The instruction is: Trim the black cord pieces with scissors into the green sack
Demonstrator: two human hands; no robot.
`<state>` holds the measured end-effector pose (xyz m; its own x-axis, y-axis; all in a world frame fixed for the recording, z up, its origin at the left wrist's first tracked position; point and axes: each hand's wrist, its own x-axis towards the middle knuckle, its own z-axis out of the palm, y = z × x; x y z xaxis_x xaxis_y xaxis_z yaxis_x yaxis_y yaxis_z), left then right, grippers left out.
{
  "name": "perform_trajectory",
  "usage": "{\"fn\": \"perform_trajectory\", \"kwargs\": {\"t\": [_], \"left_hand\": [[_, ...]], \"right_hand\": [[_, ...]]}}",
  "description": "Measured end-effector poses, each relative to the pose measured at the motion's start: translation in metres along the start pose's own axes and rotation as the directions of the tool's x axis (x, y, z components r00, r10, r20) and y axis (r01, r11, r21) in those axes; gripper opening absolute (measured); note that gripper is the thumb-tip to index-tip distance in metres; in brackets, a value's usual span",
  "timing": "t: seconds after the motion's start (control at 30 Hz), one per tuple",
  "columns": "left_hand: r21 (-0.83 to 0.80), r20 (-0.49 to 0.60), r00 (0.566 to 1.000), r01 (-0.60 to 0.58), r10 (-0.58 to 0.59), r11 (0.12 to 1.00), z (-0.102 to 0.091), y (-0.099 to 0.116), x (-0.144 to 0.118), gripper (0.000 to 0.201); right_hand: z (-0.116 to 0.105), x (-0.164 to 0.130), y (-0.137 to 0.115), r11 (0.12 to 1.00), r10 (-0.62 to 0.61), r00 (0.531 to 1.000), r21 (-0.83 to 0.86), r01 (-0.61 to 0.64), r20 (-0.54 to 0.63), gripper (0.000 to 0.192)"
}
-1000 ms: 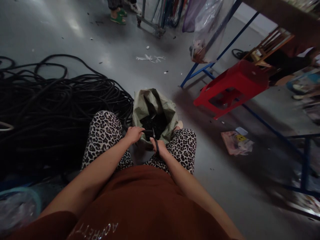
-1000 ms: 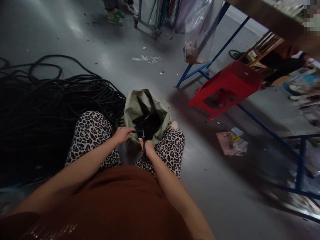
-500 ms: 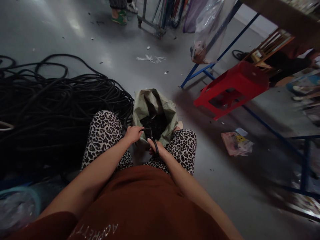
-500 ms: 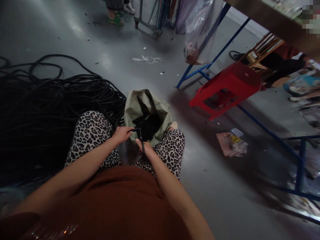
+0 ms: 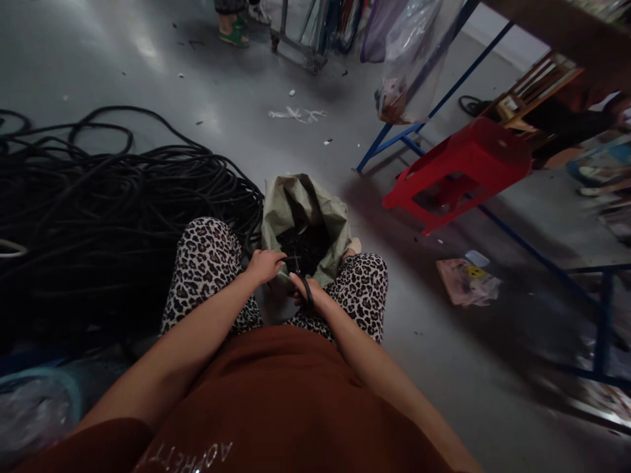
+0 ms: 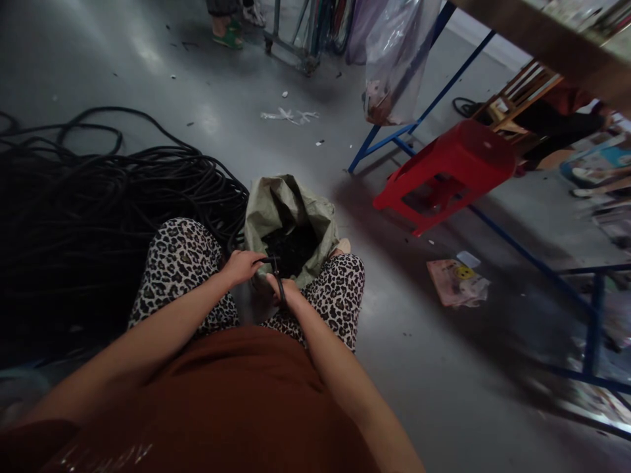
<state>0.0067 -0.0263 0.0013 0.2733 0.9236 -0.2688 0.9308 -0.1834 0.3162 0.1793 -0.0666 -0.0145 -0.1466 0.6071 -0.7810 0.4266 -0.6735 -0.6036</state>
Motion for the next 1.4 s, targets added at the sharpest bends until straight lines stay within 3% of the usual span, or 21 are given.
{"fn": "perform_trajectory", "kwargs": {"t": [0.6, 0.87, 1.03, 1.4], "left_hand": [[0.002, 0.036, 0.998, -0.058, 0.058, 0.998, 0.003, 0.000, -0.001, 0.033], [-0.036, 0.023, 0.999, -0.024, 0.025, 0.999, 0.004, -0.001, 0.000, 0.032], [-0.022, 0.028, 0.999, -0.032, 0.032, 0.999, 0.004, -0.001, 0.000, 0.032], [-0.026, 0.029, 0.999, -0.025, 0.025, 0.999, 0.005, -0.001, 0.002, 0.032]], "right_hand": [[0.000, 0.007, 0.008, 0.993, -0.034, 0.997, -0.113, 0.027, -0.062, 0.060], [0.000, -0.006, 0.000, 0.999, -0.021, 0.999, -0.033, 0.020, -0.038, 0.056], [0.000, -0.004, 0.000, 0.997, -0.018, 0.998, -0.079, 0.013, -0.057, 0.055], [-0.002, -0.001, 0.002, 0.958, -0.131, 0.989, -0.266, 0.107, -0.075, 0.058]]}}
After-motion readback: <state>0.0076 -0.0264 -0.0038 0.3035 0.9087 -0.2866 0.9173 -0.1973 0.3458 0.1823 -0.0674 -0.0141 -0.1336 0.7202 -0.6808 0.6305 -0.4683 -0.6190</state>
